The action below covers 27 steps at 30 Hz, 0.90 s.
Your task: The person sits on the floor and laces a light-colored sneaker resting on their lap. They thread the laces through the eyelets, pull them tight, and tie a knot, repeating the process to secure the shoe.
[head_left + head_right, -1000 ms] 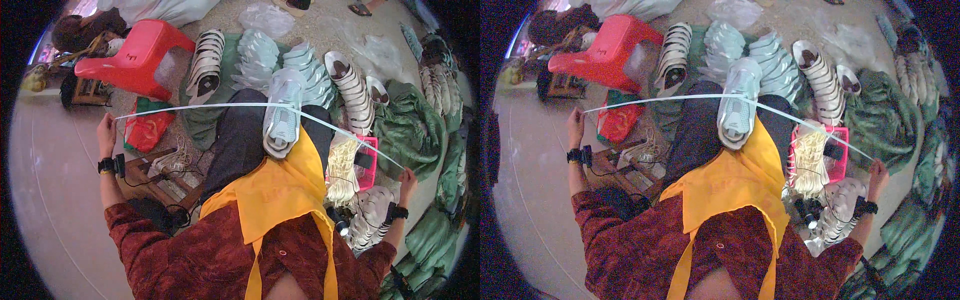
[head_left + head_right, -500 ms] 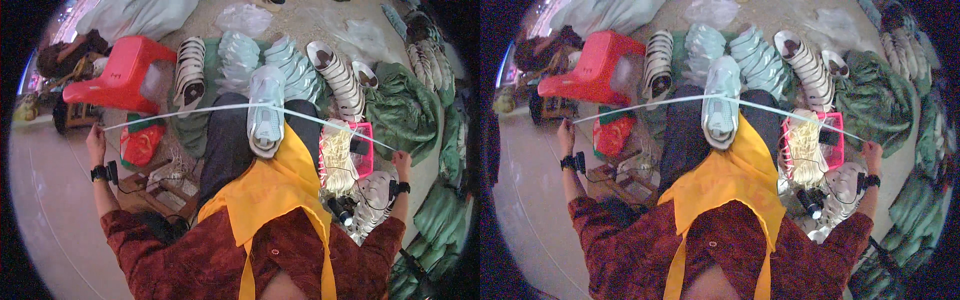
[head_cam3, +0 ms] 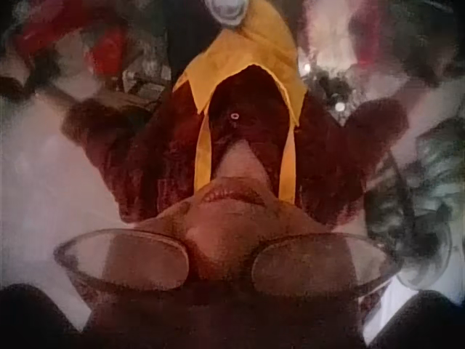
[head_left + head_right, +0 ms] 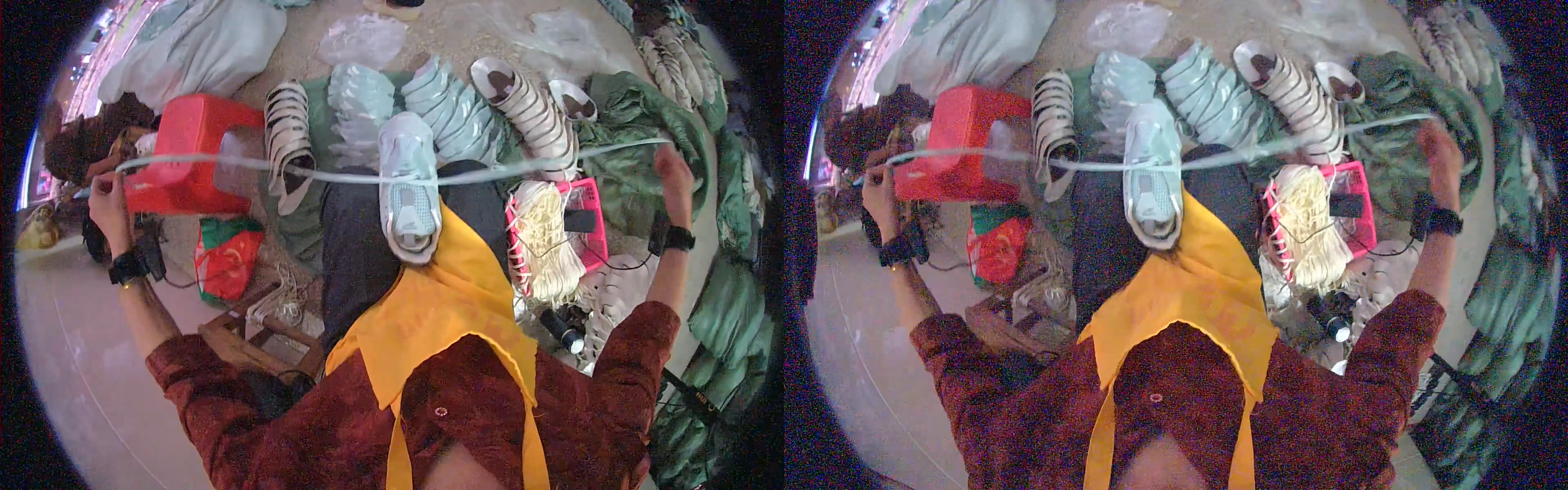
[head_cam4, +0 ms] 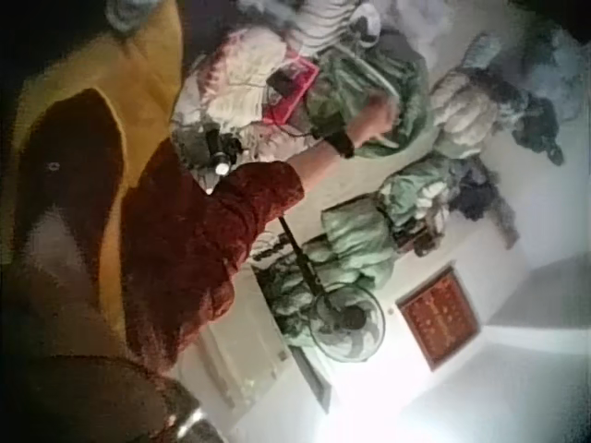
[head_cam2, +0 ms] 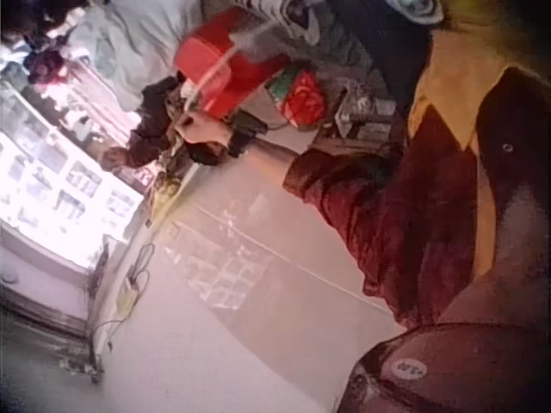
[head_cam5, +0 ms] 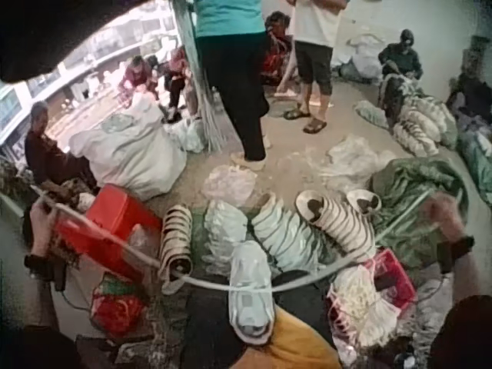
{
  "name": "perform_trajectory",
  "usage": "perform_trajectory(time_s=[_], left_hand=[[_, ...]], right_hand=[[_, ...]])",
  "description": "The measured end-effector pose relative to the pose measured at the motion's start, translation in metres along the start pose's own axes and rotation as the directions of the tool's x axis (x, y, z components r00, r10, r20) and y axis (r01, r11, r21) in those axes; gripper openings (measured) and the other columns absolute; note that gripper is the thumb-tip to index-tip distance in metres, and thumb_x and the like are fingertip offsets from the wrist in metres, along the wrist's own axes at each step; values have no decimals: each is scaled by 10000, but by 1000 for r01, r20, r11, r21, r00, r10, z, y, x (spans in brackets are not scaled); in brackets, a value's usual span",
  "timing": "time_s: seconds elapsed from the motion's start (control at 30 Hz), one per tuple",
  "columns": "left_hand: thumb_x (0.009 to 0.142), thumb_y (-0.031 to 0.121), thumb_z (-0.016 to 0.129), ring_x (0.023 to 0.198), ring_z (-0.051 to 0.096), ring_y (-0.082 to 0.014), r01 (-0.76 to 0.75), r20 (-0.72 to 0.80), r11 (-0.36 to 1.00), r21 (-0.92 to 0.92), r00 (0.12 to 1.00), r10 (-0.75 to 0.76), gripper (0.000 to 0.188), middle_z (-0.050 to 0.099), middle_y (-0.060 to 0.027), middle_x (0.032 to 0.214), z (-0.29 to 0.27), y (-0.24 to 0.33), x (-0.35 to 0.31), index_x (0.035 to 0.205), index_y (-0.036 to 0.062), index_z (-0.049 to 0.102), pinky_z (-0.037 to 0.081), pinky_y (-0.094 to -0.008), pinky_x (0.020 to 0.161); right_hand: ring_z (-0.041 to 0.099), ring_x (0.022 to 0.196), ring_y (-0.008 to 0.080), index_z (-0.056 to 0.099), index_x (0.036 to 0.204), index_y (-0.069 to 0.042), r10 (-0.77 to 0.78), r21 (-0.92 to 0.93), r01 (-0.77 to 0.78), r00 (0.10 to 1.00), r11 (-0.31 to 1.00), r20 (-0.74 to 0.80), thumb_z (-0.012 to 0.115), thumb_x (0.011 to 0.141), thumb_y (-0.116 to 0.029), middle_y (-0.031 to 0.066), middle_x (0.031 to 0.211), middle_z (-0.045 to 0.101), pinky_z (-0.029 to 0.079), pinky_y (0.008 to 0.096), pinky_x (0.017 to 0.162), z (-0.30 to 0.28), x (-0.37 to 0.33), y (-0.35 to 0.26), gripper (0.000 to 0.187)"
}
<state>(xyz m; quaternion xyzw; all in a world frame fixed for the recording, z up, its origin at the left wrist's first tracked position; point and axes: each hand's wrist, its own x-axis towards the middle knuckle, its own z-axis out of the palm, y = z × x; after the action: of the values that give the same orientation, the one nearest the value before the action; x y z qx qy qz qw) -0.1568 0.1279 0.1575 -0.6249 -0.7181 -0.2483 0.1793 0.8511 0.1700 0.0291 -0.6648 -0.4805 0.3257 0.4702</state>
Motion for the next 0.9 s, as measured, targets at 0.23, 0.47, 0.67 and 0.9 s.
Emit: perform_trajectory(time_s=[0.23, 0.47, 0.67, 0.9], left_hand=[[959, 78, 628, 778, 679, -160, 788, 882, 528, -316, 449, -143, 49, 702, -69, 880, 76, 164, -150, 965, 36, 651, 572, -300, 740], [932, 108, 686, 787, 665, -124, 820, 873, 305, -485, 434, 223, 96, 694, -41, 853, 70, 290, -176, 888, 52, 622, 537, -262, 743], [945, 65, 676, 789, 689, -135, 798, 811, 170, -577, 585, 7, 66, 712, -68, 892, 68, 294, -153, 921, 37, 621, 575, -272, 743], [921, 48, 704, 834, 696, -153, 841, 846, 90, -533, 530, 62, 99, 709, -85, 942, 88, 310, -177, 899, 44, 607, 590, -303, 778]], right_hand=[[644, 958, 102, 687, 1186, 6, 359, 235, -431, 886, 871, 295, 616, 948, -77, 62, 1111, 715, 517, 260, 863, 141, -109, -5, 262], [663, 668, 91, 739, 1048, -4, 83, -138, 13, 745, 990, 662, 578, 1006, -120, 48, 828, 723, 540, 238, 624, 227, -132, -66, 202], [509, 652, 61, 685, 984, -45, 149, 373, -243, 953, 895, 263, 584, 1002, -182, -24, 812, 626, 434, 242, 602, 130, -31, -64, 172], [719, 963, 187, 655, 1233, 30, 339, -84, -379, 681, 922, 649, 672, 957, -147, 108, 1055, 715, 581, 288, 902, 205, -145, -52, 328]])
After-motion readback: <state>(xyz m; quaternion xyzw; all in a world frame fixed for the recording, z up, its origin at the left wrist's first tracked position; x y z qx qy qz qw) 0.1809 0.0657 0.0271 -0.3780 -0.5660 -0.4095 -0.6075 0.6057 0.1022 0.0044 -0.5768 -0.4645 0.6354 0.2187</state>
